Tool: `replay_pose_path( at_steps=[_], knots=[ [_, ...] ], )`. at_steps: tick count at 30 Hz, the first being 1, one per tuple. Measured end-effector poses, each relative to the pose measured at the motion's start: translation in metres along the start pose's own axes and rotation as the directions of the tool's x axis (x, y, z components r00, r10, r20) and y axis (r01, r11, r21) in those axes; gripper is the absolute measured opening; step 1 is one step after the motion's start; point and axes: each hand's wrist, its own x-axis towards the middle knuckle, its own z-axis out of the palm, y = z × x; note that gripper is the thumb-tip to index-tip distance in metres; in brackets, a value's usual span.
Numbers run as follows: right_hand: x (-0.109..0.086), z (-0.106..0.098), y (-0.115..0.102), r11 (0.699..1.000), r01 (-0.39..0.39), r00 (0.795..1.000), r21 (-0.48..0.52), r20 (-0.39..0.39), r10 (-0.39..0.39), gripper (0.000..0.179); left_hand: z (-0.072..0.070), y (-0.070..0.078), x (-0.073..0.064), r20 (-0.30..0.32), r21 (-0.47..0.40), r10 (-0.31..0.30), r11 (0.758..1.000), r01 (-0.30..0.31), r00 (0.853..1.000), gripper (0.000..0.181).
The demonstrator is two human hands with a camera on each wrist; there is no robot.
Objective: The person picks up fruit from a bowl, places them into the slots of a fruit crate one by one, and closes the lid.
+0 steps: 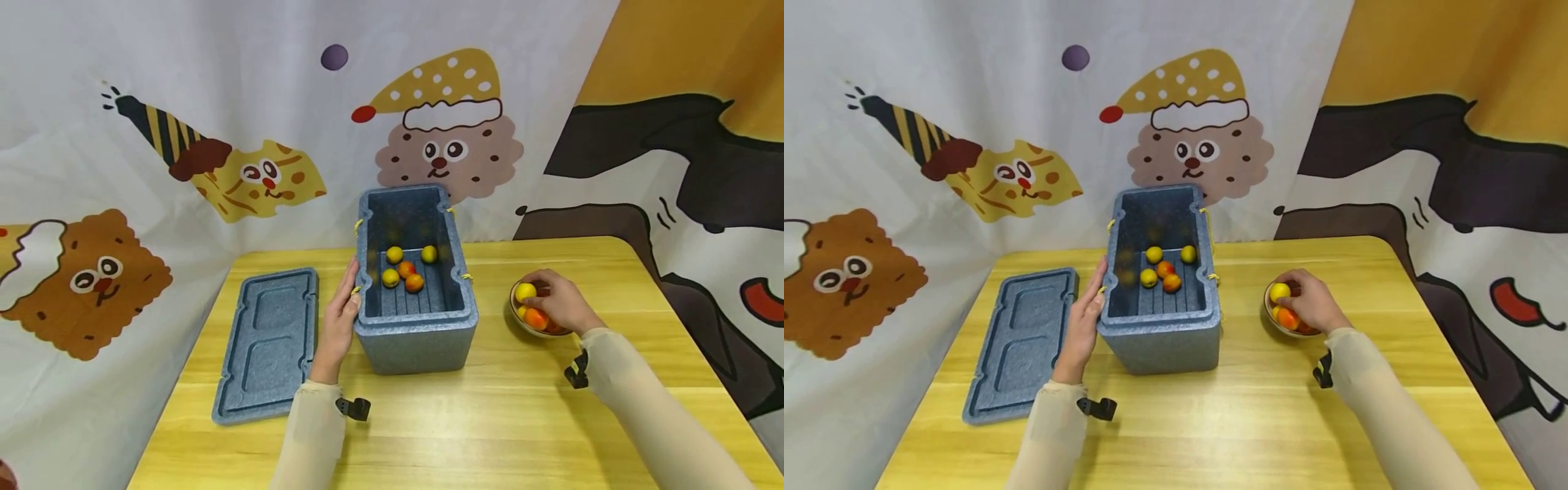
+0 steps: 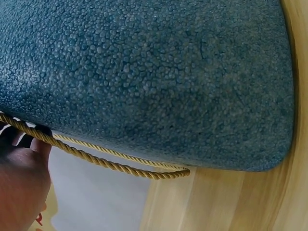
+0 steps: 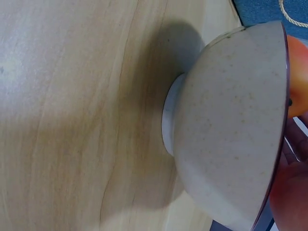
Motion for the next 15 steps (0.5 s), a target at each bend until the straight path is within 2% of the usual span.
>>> replay_pose_path(
  at_steps=[15],
  knots=[
    [-0.0014, -0.0054, 0.0049, 1.0, -0.015, 0.998, 0.021, -0.053, 0.016, 0.042, 0.0019, -0.0017, 0.0007, -0.005, -0.017, -0.013, 1.0, 0.013, 1.0, 0.052]
  ],
)
